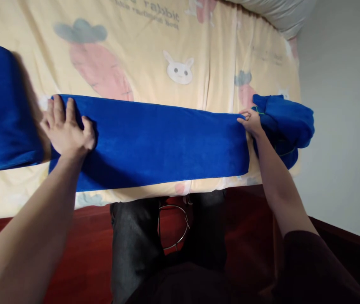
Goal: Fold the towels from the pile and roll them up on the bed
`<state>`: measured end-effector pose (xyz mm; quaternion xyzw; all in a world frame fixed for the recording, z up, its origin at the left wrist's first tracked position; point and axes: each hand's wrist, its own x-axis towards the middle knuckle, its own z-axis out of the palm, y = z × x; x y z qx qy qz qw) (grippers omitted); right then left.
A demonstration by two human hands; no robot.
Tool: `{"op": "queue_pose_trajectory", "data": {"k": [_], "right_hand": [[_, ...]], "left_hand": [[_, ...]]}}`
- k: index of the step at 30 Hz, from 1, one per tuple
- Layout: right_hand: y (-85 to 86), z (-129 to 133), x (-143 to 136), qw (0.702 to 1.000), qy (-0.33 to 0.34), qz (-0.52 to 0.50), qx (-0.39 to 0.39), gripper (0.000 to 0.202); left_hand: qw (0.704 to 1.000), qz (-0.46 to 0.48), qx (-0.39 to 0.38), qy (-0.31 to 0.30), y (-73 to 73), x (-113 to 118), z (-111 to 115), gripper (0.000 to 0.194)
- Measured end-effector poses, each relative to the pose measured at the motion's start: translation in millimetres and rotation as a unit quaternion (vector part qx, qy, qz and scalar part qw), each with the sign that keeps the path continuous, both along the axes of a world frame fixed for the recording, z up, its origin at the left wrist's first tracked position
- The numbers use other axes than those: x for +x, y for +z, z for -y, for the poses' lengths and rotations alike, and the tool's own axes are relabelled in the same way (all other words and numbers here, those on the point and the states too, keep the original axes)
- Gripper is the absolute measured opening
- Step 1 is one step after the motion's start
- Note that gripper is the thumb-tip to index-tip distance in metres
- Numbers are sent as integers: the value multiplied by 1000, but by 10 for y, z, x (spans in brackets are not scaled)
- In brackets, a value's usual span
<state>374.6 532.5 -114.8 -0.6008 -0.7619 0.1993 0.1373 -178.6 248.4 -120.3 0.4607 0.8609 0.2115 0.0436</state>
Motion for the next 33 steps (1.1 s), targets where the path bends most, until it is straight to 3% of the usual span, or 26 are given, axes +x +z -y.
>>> {"op": "queue_pose_trajectory", "data": {"k": [4, 6, 9, 11, 14, 18, 21, 24, 26, 29, 33], "right_hand": [[30, 281, -229, 991, -65, 65, 101, 40], [11, 554, -449, 987, -17, 97, 127, 48], [-74, 983, -737, 986, 94, 112, 78, 57], [-162, 1148, -802, 986, 113, 114, 48, 61], [-289, 1096, -692, 990, 64, 120, 46, 66], [-380, 727, -449, 988, 3, 141, 59, 68], [-387, 526, -391, 985, -14, 162, 49, 69], [-333, 523, -441, 986, -15, 164, 32, 69], [-266, 670, -478, 986, -3, 163, 24, 69], [-160, 1117, -417, 986, 40, 161, 25, 68], [-110, 1860, -39, 985, 72, 155, 17, 67]], "left_hand": [[1000, -5, -10, 3, 0, 1, -7, 75], [1000, -5, -10, 3, -10, -6, -7, 75], [1000, -3, -4, 1, -21, -14, -3, 75], [1000, 0, 2, 0, -22, -14, 0, 75], [1000, 0, 9, -1, -16, -7, -1, 74], [1000, 6, 12, 5, -14, 4, -4, 70], [999, 28, 26, -6, -33, -12, 7, 65], [999, 37, 24, -19, -66, -61, 17, 62], [999, 31, 10, -31, -81, -96, 20, 61], [998, 23, -22, -53, -84, -97, 70, 61], [996, 6, -54, -75, -82, 68, 382, 60]]}}
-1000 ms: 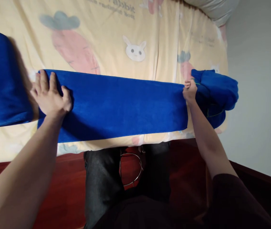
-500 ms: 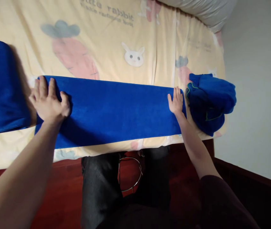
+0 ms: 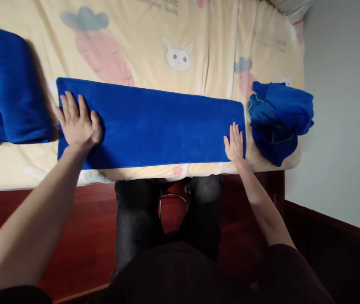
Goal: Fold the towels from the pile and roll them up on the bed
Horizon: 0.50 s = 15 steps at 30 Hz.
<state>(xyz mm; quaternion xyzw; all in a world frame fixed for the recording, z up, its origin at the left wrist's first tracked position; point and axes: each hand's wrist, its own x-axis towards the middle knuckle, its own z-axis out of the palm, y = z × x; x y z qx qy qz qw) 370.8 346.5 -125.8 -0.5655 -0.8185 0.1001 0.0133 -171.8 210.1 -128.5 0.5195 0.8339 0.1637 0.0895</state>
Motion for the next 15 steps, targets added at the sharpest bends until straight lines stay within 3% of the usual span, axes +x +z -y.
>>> {"op": "queue_pose_trajectory", "data": {"k": [3, 8, 15], "right_hand": [[-36, 360, 331, 1000, -28, 10, -1, 68], [-96, 503, 543, 998, -61, 32, 4, 70], [-142, 580, 517, 995, -99, 29, 8, 71]], "left_hand": [[1000, -13, -12, -3, -5, 189, 416, 60], [1000, -2, -10, 19, 26, 436, 1024, 60], [998, 50, 9, 47, 37, 536, 1341, 71]]}}
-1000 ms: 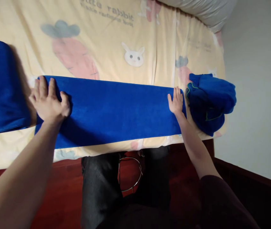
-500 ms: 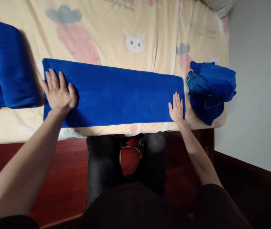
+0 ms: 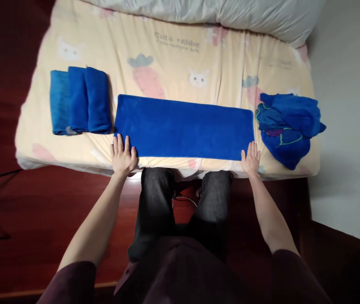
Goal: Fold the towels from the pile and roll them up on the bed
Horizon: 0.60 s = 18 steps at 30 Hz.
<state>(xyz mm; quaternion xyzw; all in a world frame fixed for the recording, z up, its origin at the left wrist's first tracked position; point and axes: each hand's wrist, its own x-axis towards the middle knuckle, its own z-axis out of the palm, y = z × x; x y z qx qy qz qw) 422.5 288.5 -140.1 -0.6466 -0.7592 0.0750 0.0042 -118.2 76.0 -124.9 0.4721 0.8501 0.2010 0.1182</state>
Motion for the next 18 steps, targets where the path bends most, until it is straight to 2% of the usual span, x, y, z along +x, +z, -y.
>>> {"op": "queue_pose_trajectory", "data": {"k": [6, 9, 11, 13, 15, 17, 18], "right_hand": [[-17, -8, -6, 1000, -3, -4, -4, 72], [1, -15, -15, 1000, -4, -14, -5, 72], [20, -10, -25, 1000, -4, -17, -4, 71], [57, 3, -58, 1000, -3, -18, 11, 70], [125, 9, -147, 999, 4, -23, 46, 67], [229, -16, -332, 995, 29, -43, 82, 62], [289, -48, -468, 993, 49, -59, 91, 59]], "left_hand": [[999, -10, -9, -34, -78, -138, -17, 74], [999, 11, -28, -25, -23, -196, -49, 76], [999, 37, -21, -5, 65, -104, -13, 79], [997, 71, 22, 11, 169, 170, 84, 80], [986, 144, 83, 16, 255, 634, 203, 75], [944, 306, 119, 35, 299, 1215, 268, 65], [902, 413, 121, 48, 303, 1511, 262, 62]]}}
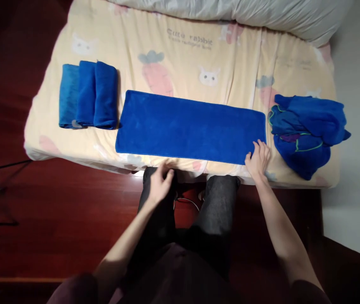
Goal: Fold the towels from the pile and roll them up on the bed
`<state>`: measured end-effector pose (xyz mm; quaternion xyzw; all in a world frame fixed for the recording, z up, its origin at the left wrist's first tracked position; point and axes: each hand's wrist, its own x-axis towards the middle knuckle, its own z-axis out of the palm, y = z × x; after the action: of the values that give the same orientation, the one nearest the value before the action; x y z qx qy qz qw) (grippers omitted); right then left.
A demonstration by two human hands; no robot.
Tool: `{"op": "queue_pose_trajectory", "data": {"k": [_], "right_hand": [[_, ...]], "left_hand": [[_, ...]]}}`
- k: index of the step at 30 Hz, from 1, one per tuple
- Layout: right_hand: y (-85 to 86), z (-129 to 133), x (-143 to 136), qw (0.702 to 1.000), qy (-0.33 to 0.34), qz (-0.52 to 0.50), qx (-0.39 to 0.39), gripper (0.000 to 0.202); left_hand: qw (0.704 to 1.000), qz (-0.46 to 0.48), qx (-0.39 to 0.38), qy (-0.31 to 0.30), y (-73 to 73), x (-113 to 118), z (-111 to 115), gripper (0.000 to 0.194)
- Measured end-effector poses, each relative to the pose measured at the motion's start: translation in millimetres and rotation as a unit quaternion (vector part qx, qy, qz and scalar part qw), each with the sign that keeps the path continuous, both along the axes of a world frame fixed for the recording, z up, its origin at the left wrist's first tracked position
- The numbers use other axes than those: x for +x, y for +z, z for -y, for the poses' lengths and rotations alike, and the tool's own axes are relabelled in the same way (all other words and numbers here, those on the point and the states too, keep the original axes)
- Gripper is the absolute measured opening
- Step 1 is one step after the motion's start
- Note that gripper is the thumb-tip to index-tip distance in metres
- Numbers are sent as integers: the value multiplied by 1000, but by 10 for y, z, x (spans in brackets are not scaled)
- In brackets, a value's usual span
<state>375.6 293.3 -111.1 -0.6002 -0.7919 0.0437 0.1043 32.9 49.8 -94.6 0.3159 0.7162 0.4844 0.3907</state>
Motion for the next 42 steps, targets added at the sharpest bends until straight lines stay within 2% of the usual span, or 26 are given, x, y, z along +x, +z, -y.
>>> {"op": "queue_pose_trajectory", "data": {"k": [1, 2, 3, 5, 7, 10, 11, 15, 18, 23, 27, 30, 35, 39, 42], "right_hand": [[61, -49, -167, 1000, 27, -16, 0, 55], [118, -116, -361, 998, 58, -33, -9, 52], [166, -201, -579, 994, 93, -49, -23, 50], [226, -420, -1057, 982, 163, -77, -60, 47], [238, -681, -1544, 968, 215, -90, -90, 44], [187, -1065, -2175, 960, 241, -84, -112, 41], [159, -1170, -2341, 960, 242, -82, -114, 41], [39, -1420, -2751, 966, 219, -53, -127, 36], [-25, -1497, -2870, 971, 193, -30, -139, 29], [-97, -1687, -2934, 974, 168, -60, -136, 14], [-54, -1862, -2910, 968, 156, -73, -180, 18], [71, -1895, -2873, 964, 129, -84, -218, 21], [363, -1766, -2826, 964, 116, -119, -208, 15], [666, -1621, -2766, 966, 127, -144, -174, 21], [944, -1497, -2685, 962, 138, -183, -151, 17]], "left_hand": [[992, 124, 6, 14, -7, 278, -34, 62], [971, 239, 8, 33, -23, 524, -95, 63], [941, 334, 8, 55, -45, 729, -177, 64], [881, 463, 8, 102, -93, 1004, -374, 60], [839, 524, 18, 148, -135, 1116, -566, 45], [808, 555, 40, 196, -168, 1112, -764, 14], [800, 562, 44, 203, -172, 1097, -804, 8], [777, 589, 46, 216, -164, 1079, -909, 17], [771, 598, 40, 216, -157, 1101, -972, 22], [768, 607, 32, 203, -169, 1120, -991, 26], [768, 606, 30, 203, -177, 1156, -923, 28], [770, 600, 29, 217, -181, 1205, -849, 24], [764, 599, 27, 239, -119, 1239, -672, 22], [778, 583, 25, 235, 63, 1212, -466, 18], [796, 564, 28, 218, 252, 1153, -263, 17]]}}
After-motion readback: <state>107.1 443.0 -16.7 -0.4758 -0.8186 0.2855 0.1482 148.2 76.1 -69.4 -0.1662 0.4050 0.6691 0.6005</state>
